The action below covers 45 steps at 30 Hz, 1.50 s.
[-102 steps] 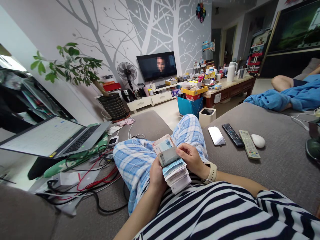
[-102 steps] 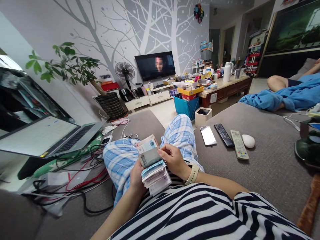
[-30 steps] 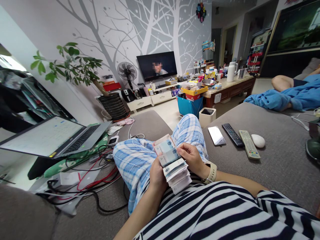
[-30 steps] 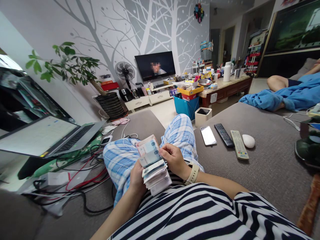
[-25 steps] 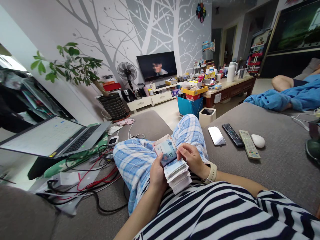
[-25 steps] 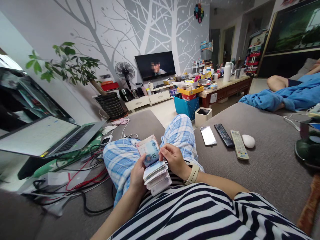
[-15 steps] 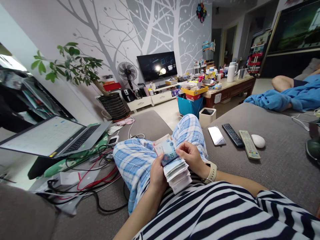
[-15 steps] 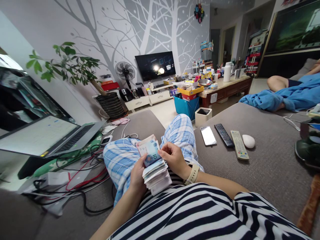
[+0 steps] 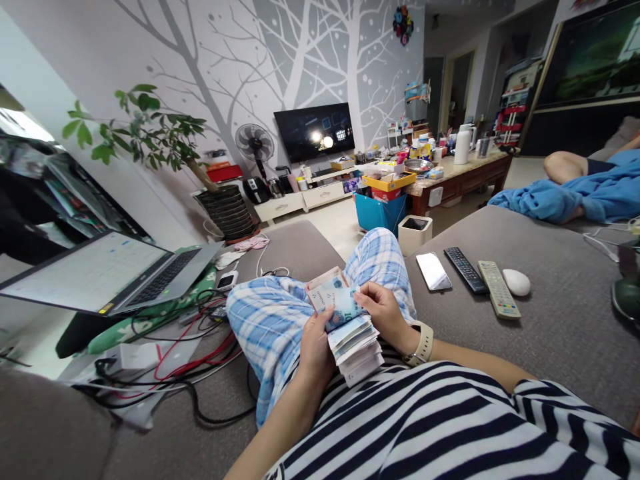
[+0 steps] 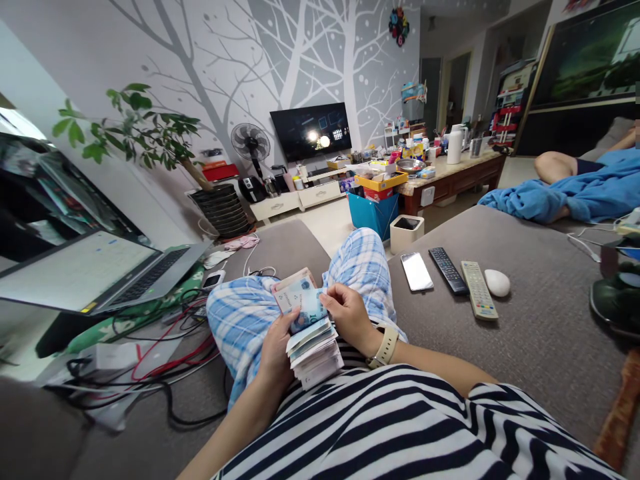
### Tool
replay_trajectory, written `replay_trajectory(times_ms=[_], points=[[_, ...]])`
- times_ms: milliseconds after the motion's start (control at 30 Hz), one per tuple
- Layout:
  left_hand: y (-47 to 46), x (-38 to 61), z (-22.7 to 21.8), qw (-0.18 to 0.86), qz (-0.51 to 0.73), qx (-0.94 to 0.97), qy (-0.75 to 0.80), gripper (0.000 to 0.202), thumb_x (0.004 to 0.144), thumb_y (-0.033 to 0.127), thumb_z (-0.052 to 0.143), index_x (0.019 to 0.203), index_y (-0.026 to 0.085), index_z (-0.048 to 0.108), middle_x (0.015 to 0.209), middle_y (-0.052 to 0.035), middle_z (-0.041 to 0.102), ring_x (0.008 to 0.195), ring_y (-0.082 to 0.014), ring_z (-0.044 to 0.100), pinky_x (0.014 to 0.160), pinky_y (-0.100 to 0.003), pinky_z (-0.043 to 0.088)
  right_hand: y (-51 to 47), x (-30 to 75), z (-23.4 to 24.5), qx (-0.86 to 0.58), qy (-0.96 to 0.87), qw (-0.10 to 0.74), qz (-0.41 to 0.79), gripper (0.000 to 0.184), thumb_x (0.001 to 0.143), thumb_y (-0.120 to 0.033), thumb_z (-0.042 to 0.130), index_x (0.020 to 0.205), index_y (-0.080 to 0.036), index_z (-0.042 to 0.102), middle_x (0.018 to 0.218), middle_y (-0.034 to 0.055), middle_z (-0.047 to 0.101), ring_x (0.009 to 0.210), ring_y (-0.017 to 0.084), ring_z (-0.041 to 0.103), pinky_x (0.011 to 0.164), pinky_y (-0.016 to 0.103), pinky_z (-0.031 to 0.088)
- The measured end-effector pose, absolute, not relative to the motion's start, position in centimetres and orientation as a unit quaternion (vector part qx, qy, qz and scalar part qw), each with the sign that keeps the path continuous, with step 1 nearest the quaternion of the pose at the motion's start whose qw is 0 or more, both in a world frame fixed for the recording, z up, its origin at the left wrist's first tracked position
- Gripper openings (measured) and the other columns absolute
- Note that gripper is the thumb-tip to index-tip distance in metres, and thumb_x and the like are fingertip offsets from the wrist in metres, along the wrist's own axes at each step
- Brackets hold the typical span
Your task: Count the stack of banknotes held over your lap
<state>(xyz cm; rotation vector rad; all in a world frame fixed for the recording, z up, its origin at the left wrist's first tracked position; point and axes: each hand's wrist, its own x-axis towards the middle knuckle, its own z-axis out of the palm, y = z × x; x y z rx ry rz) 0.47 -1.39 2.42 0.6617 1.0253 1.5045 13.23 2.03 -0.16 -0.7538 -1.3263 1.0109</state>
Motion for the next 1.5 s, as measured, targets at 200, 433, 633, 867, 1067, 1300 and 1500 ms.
replay_trajectory(times_ms=[200, 433, 633, 867, 1067, 1300, 1500], points=[[-0.7, 0.3, 1.9, 0.576, 0.661, 0.236, 0.419, 0.021, 0.067, 0.028, 0.064, 0.080, 0.012, 0.069, 0.075, -0.0049, 0.073, 0.071, -0.0201, 0.067, 0.068, -0.030, 0.052, 1.8, 13.3, 0.0, -0.318, -0.575, 0.614, 0.438, 0.027, 0.083, -0.037, 0.059, 0.065, -0.019, 0.051, 0.062, -0.0038, 0.045, 0.059, 0.012, 0.040, 0.056, 0.025, 0.033], [-1.3, 0.6, 2.7, 0.537, 0.664, 0.274, 0.443, 0.020, 0.065, 0.029, 0.066, 0.075, 0.013, 0.071, 0.078, -0.0060, 0.074, 0.075, -0.0217, 0.066, 0.068, -0.030, 0.051, 1.6, 13.3, 0.1, -0.293, -0.572, 0.616, 0.454, 0.026, 0.083, -0.037, 0.060, 0.067, -0.019, 0.053, 0.062, -0.0037, 0.046, 0.059, 0.012, 0.041, 0.056, 0.025, 0.034], [-1.4, 0.6, 2.7, 0.520, 0.660, 0.287, 0.461, 0.020, 0.065, 0.033, 0.064, 0.071, 0.014, 0.069, 0.074, -0.0050, 0.072, 0.073, -0.0208, 0.064, 0.065, -0.029, 0.050, 1.4, 13.3, 0.1, -0.283, -0.567, 0.616, 0.467, 0.025, 0.084, -0.037, 0.060, 0.068, -0.019, 0.054, 0.062, -0.0037, 0.046, 0.058, 0.012, 0.041, 0.055, 0.025, 0.034], [-1.5, 0.5, 2.6, 0.501, 0.663, 0.296, 0.472, 0.018, 0.064, 0.031, 0.062, 0.069, 0.016, 0.069, 0.070, -0.0041, 0.072, 0.069, -0.0209, 0.062, 0.060, -0.028, 0.048, 1.4, 13.2, 0.2, -0.286, -0.567, 0.611, 0.472, 0.026, 0.083, -0.040, 0.060, 0.069, -0.019, 0.055, 0.062, -0.0039, 0.046, 0.057, 0.012, 0.041, 0.055, 0.025, 0.035], [-1.6, 0.5, 2.6, 0.493, 0.661, 0.305, 0.476, 0.016, 0.064, 0.028, 0.060, 0.066, 0.015, 0.069, 0.066, -0.0035, 0.069, 0.065, -0.0185, 0.059, 0.060, -0.027, 0.047, 1.4, 13.3, 0.2, -0.280, -0.569, 0.610, 0.474, 0.025, 0.083, -0.040, 0.061, 0.070, -0.019, 0.055, 0.062, -0.0035, 0.048, 0.058, 0.012, 0.042, 0.055, 0.025, 0.035], [-2.0, 0.4, 2.9, 0.477, 0.654, 0.322, 0.491, 0.012, 0.062, 0.025, 0.060, 0.059, 0.016, 0.066, 0.061, -0.0023, 0.066, 0.060, -0.0173, 0.055, 0.059, -0.027, 0.046, 1.3, 13.2, 0.2, -0.275, -0.566, 0.607, 0.486, 0.028, 0.082, -0.044, 0.061, 0.069, -0.019, 0.055, 0.062, -0.0028, 0.049, 0.059, 0.012, 0.043, 0.055, 0.025, 0.037], [-1.7, 0.5, 2.9, 0.528, 0.650, 0.300, 0.456, 0.010, 0.063, 0.023, 0.063, 0.062, 0.014, 0.068, 0.068, -0.0058, 0.071, 0.065, -0.0201, 0.062, 0.063, -0.030, 0.051, 1.1, 13.2, 0.4, -0.275, -0.565, 0.612, 0.481, 0.031, 0.083, -0.045, 0.061, 0.067, -0.019, 0.055, 0.061, -0.0028, 0.049, 0.057, 0.012, 0.042, 0.055, 0.026, 0.035]])
